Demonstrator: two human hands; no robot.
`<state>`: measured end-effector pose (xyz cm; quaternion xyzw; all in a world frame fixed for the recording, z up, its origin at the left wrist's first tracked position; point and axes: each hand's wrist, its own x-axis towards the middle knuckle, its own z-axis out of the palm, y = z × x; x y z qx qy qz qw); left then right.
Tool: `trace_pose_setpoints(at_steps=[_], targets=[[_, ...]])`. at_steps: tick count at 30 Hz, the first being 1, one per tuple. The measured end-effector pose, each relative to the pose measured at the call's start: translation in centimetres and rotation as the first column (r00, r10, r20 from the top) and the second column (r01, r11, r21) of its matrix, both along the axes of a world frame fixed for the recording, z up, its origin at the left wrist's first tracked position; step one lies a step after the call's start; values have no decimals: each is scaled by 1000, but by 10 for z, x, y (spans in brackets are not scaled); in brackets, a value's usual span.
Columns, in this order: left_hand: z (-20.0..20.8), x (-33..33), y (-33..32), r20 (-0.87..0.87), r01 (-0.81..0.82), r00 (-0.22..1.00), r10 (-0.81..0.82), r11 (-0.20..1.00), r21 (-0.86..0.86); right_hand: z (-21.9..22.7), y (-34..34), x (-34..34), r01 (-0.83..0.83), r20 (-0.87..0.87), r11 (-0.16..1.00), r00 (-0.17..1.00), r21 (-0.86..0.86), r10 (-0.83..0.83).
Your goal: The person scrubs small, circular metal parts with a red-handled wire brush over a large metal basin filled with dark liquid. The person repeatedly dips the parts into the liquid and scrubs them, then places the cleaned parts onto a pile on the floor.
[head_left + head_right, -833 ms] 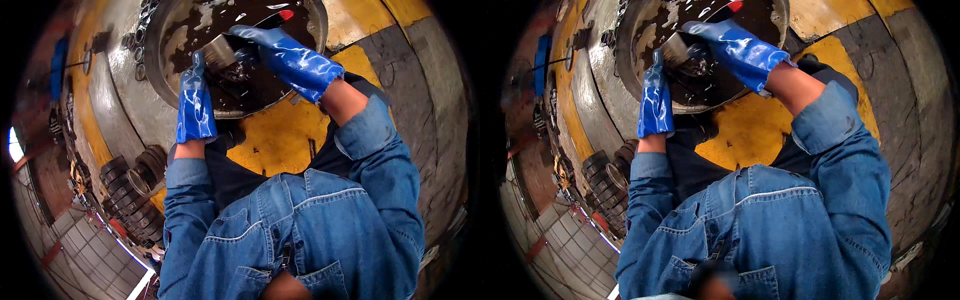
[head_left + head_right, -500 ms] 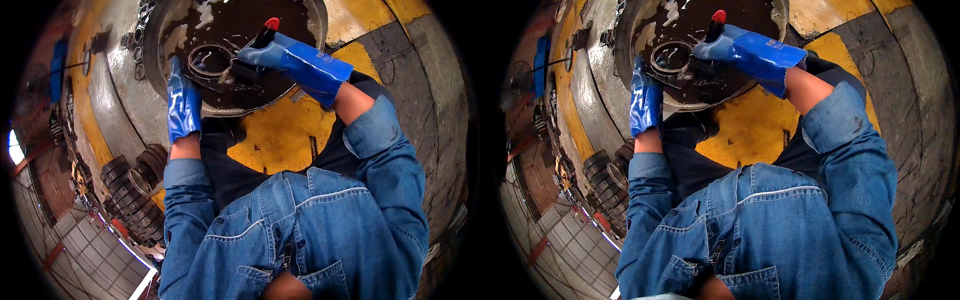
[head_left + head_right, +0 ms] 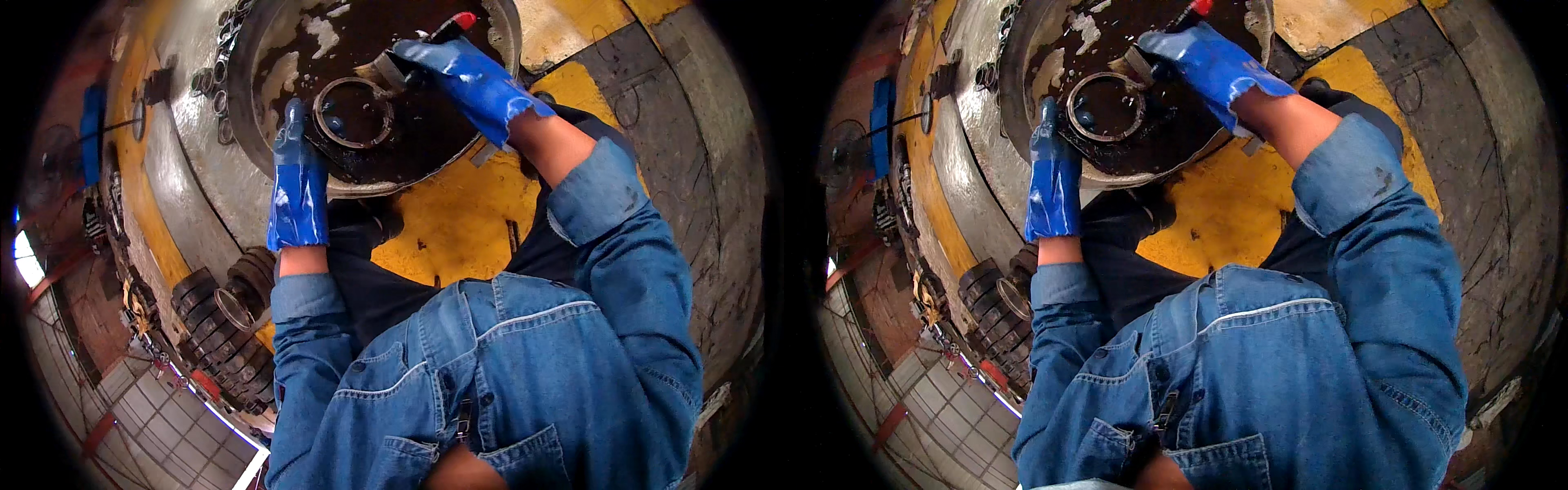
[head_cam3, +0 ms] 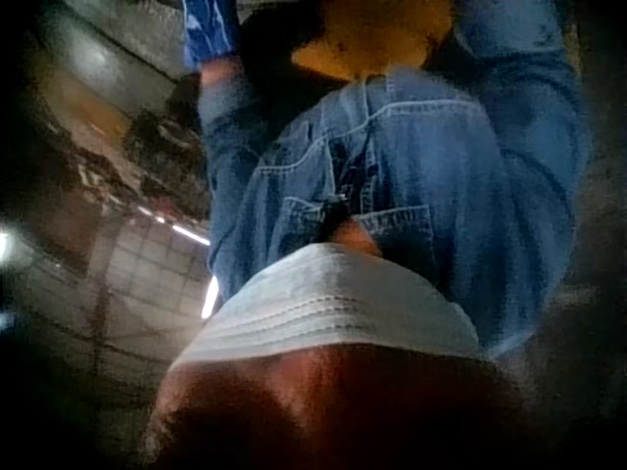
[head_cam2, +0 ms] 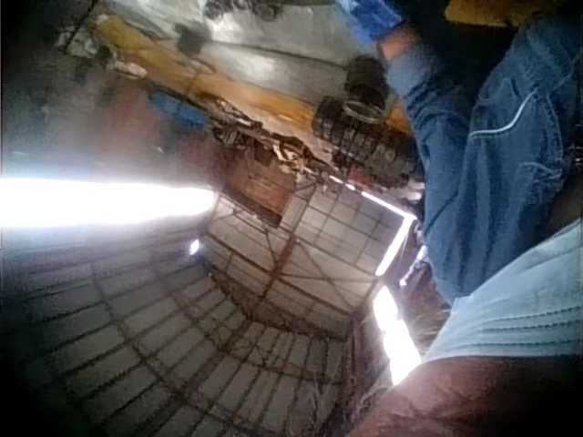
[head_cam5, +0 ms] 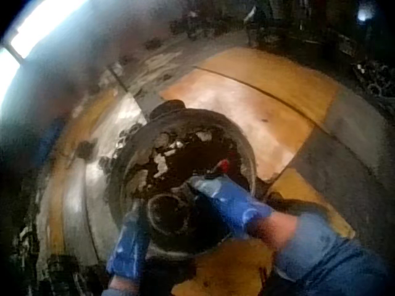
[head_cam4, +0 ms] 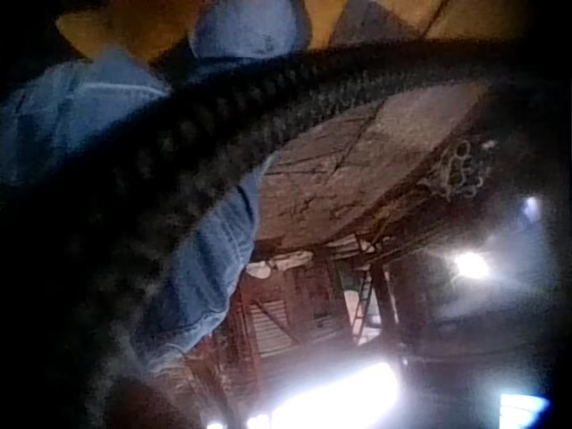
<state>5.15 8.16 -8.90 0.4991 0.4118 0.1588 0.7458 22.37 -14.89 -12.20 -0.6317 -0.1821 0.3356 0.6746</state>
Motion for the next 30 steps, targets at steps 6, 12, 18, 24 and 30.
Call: trace_pose_setpoints(at_steps=[6,12,18,24,30], targets=[[-16,-10,14,45,16,999,-22,991,132,20,-12,-7,-116,-30,933,993,-339,113],[17,11,-19,-347,604,797,-495,627,492,23,0,24,165,127,956,982,-243,-137],[32,21,-55,-641,543,638,-427,-341,767,53,-6,14,-36,123,985,991,-167,57],[30,10,-37,-663,460,640,-388,-498,736,73,13,3,-332,93,674,854,-660,512],[15,15,-50,-709,692,703,57,-285,664,20,12,5,-350,33,818,912,-457,409]])
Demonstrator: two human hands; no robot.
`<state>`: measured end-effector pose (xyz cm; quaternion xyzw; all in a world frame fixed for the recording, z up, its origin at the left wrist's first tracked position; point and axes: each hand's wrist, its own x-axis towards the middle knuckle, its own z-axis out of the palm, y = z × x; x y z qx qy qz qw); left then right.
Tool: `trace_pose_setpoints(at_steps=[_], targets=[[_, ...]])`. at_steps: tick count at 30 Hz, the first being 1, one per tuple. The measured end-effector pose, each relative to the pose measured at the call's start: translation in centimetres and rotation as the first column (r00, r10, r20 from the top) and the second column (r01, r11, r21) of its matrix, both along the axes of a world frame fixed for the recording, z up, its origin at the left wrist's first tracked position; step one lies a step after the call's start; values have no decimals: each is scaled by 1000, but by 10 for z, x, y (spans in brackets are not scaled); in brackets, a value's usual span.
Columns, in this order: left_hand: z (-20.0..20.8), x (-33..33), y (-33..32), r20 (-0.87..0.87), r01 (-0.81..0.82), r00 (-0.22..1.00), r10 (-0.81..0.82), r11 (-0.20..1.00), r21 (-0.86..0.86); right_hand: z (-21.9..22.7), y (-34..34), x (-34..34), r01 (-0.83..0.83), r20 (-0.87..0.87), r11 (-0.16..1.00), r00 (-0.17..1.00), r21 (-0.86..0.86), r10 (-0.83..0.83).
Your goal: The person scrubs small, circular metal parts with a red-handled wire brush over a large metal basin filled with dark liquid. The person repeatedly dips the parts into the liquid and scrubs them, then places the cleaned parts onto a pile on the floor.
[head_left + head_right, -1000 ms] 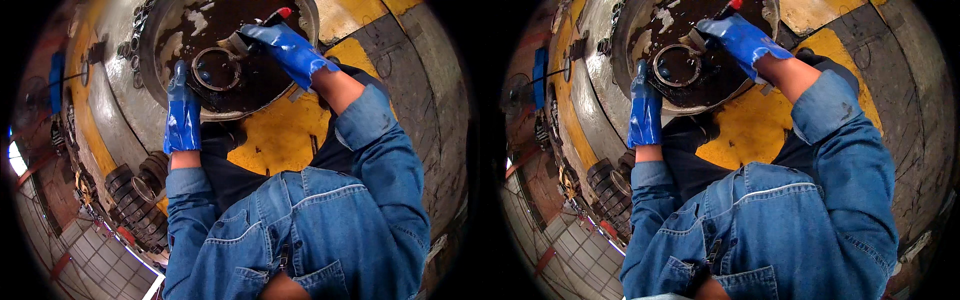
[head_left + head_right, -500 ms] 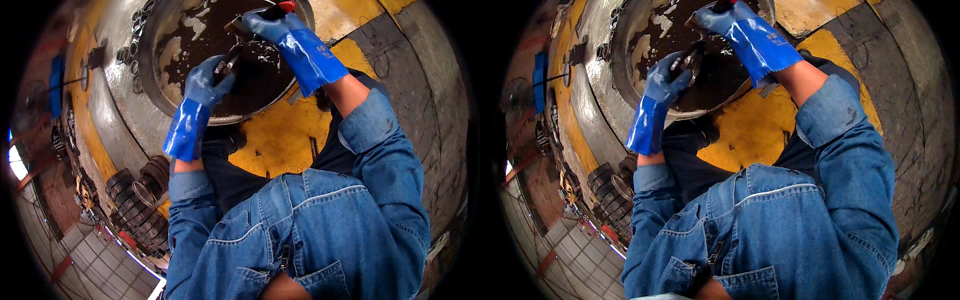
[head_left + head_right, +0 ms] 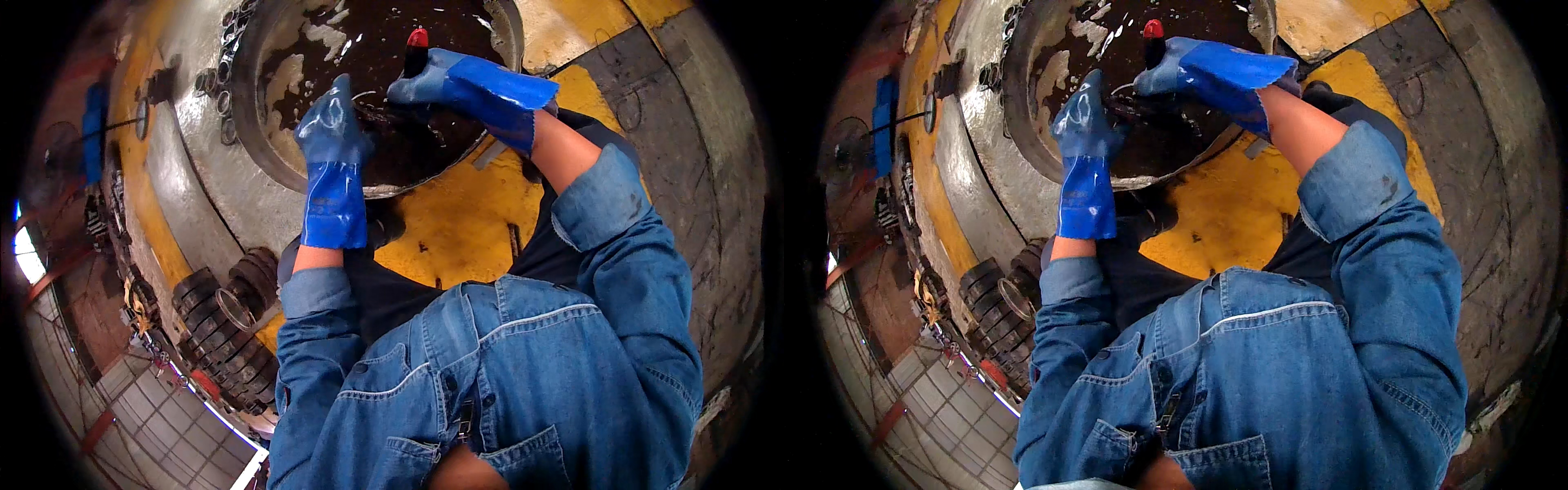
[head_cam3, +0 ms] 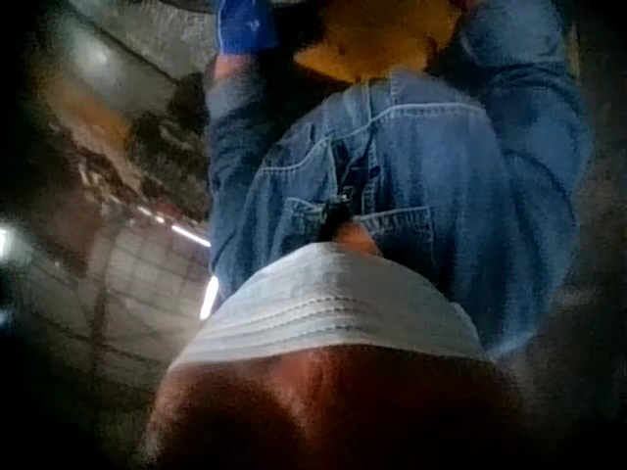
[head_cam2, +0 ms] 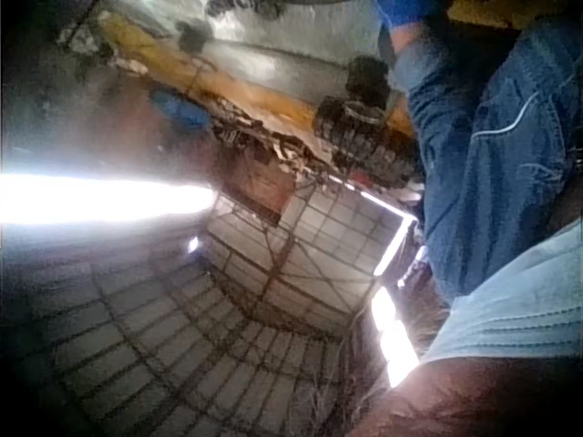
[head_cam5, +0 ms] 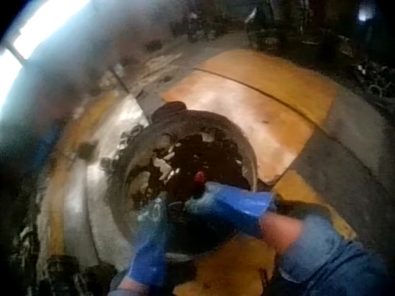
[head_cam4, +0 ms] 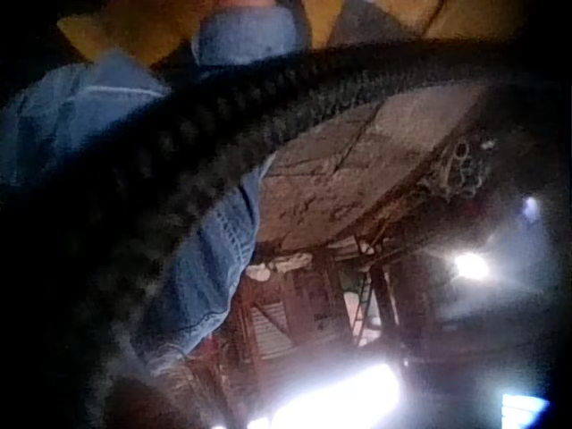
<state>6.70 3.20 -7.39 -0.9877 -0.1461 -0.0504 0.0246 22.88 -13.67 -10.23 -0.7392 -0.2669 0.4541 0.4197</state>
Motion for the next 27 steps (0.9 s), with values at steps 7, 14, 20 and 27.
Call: trace_pose_setpoints(at_steps=[7,14,20,27], targets=[[-31,-37,36,13,-198,912,411,467,-862,2,-8,-26,162,-269,925,961,345,-68],[-16,-22,27,-217,-211,845,489,-69,-975,26,-12,-34,221,-346,916,933,334,-99],[-15,-22,14,-169,-224,854,492,55,-973,18,0,-30,250,-234,948,951,195,-203],[-6,-34,14,-139,-250,847,512,155,-956,5,16,-58,363,-432,795,891,486,-142]])
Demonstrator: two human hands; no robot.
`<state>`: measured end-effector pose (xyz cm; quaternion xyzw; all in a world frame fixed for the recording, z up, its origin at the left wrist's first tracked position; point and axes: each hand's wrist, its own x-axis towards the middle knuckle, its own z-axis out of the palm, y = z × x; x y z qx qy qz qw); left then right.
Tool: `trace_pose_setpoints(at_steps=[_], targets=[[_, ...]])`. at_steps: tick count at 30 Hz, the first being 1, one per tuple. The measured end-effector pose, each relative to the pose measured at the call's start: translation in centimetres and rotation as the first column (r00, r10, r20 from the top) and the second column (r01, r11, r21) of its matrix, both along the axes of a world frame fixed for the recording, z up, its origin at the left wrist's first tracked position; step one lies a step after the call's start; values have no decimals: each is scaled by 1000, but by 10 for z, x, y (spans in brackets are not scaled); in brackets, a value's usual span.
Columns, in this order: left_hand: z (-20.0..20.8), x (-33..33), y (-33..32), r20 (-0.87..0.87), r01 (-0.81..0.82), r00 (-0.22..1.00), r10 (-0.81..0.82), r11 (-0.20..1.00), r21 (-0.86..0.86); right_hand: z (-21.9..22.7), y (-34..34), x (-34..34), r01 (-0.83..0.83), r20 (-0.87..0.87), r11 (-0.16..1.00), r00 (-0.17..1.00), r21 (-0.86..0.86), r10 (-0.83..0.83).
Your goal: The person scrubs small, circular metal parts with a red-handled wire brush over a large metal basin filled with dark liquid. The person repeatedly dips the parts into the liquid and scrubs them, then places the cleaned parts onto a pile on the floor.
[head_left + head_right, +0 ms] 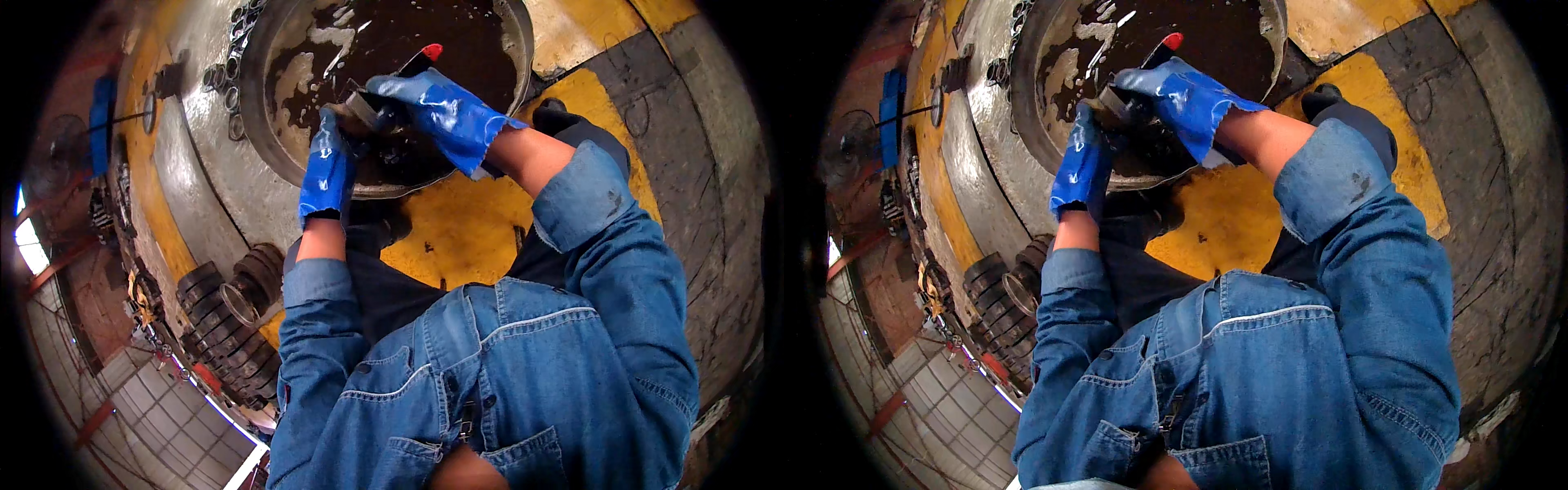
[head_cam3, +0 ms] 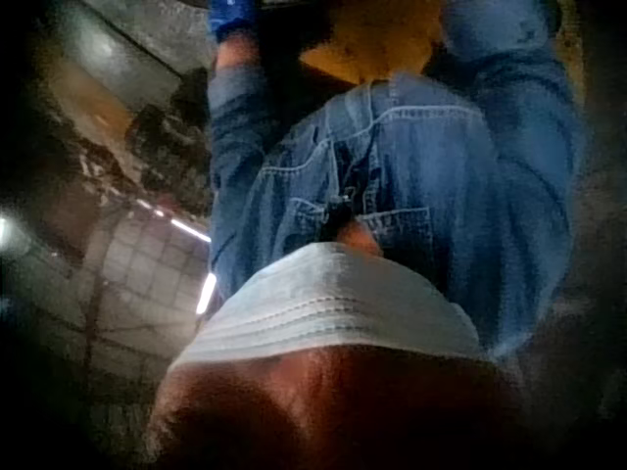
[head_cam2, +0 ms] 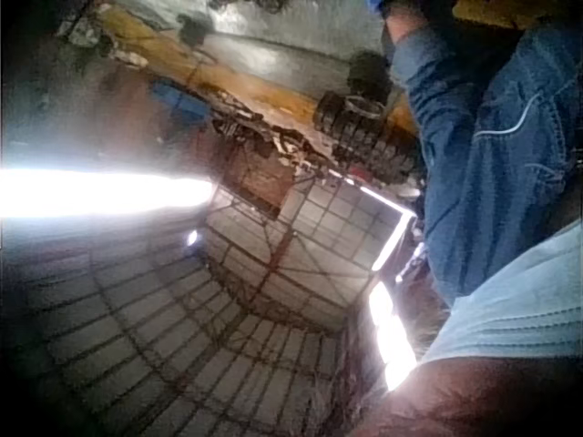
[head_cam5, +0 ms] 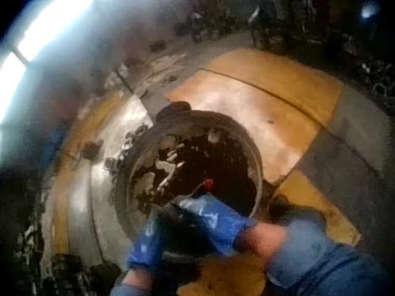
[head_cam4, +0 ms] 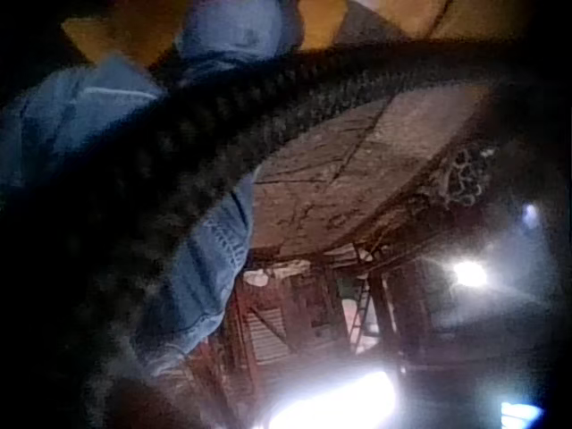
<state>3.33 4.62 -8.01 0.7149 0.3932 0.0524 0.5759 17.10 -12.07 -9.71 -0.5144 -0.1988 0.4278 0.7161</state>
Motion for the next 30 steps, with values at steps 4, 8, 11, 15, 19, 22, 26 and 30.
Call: trace_pose_setpoints(at_steps=[4,8,11,15,19,22,26,30], targets=[[-6,-3,-1,8,-5,1000,5,1000,4,-4,-23,8,-153,117,964,976,-218,182],[-8,-2,-4,17,-5,1000,5,1000,13,-14,-15,27,-116,220,814,933,-569,286],[-14,-2,0,36,-29,999,28,999,38,-2,-1,31,116,433,709,855,-695,284],[-16,1,10,68,-69,996,63,994,82,-12,0,41,124,132,956,987,-267,-91],[-21,-7,25,80,-108,992,100,989,102,13,-1,13,109,-4,988,994,112,-109],[-22,-4,29,77,-105,992,96,988,117,11,-7,35,120,240,973,968,-196,-71],[-12,-9,20,69,-108,993,96,974,197,-20,-5,61,254,363,849,929,-464,-79],[11,-6,9,-34,-39,998,54,937,347,0,-2,49,56,131,974,991,-220,-27]])
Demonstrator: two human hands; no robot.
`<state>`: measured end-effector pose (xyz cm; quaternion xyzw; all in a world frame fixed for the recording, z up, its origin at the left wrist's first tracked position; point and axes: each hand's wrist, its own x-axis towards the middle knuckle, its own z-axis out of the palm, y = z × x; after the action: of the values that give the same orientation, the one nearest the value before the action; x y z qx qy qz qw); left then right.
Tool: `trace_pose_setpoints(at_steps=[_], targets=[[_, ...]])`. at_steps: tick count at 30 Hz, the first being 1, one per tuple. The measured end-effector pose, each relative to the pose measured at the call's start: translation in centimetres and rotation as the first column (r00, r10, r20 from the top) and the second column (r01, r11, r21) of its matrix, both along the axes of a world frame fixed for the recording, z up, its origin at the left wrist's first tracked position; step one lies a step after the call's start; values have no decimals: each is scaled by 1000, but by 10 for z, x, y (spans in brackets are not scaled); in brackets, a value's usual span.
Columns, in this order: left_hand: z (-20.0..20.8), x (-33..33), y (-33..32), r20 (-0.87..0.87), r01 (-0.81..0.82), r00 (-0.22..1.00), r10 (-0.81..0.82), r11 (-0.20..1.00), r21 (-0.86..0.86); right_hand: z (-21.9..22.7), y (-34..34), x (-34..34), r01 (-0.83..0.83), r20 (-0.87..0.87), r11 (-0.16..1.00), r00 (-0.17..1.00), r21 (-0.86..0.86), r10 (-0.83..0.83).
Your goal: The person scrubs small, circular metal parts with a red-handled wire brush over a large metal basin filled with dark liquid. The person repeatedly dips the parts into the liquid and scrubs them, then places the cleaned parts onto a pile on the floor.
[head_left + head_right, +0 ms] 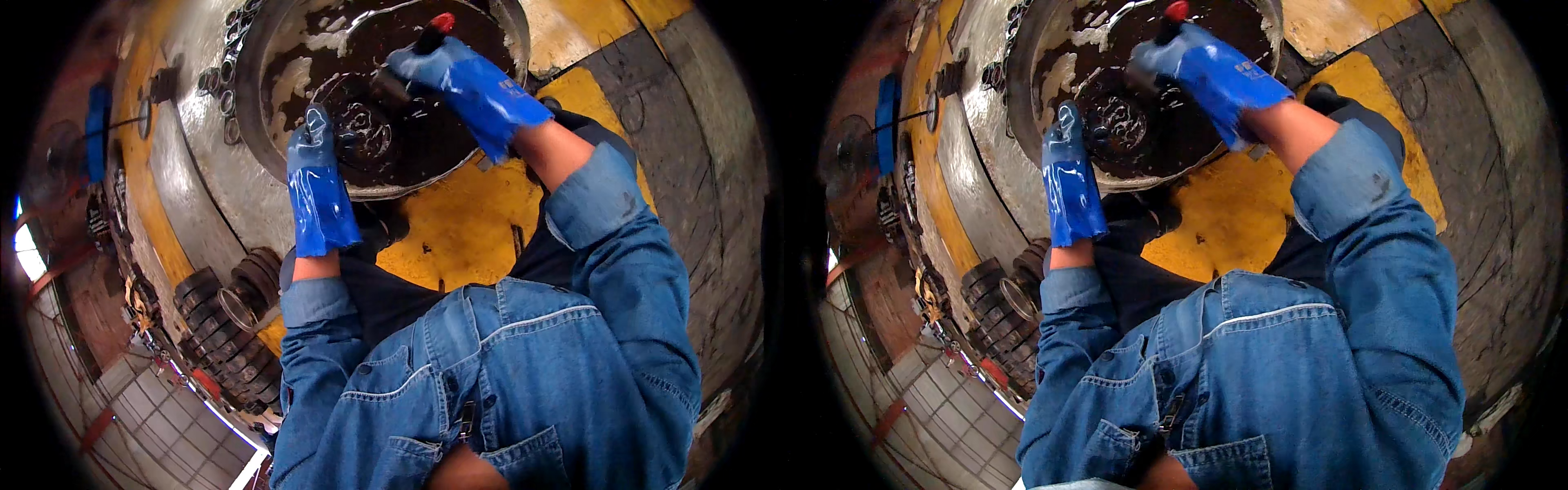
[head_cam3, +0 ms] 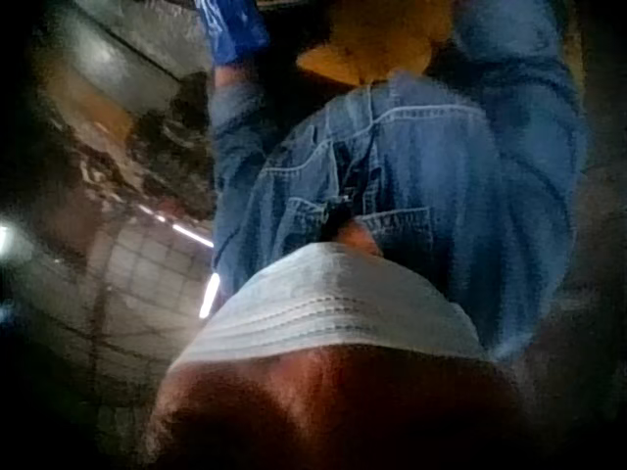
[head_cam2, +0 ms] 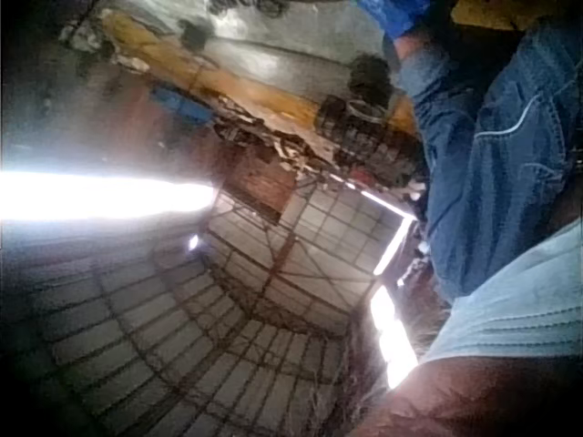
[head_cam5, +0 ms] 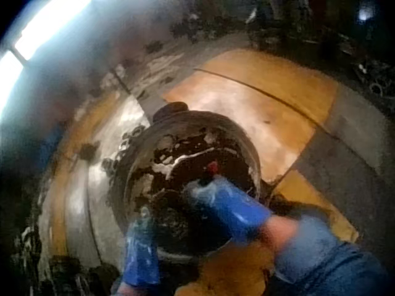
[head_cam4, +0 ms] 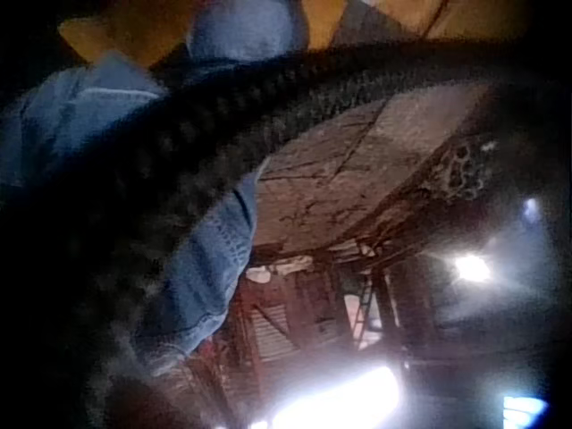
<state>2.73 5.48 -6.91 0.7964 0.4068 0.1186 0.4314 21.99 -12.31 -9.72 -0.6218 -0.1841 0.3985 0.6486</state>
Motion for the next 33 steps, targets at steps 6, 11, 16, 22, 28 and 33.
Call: trace_pose_setpoints(at_steps=[6,11,16,22,28,33], targets=[[-10,10,22,-131,95,988,-80,989,117,-17,16,-24,-237,935,972,346,7,77],[-3,17,6,-208,100,976,-68,984,148,-6,15,-36,-143,417,893,845,-428,335],[-4,22,-1,-284,88,957,-65,994,68,-11,-17,-40,-334,-131,940,931,65,340],[12,9,-10,-108,-11,994,-1,994,-109,-24,-4,-22,-215,62,933,968,-288,242],[1,-2,-6,-29,43,998,-50,979,-200,-8,5,-9,-39,54,999,998,14,38],[-15,3,-6,62,-18,998,30,983,-185,-8,-5,-22,56,48,991,997,125,-63]])
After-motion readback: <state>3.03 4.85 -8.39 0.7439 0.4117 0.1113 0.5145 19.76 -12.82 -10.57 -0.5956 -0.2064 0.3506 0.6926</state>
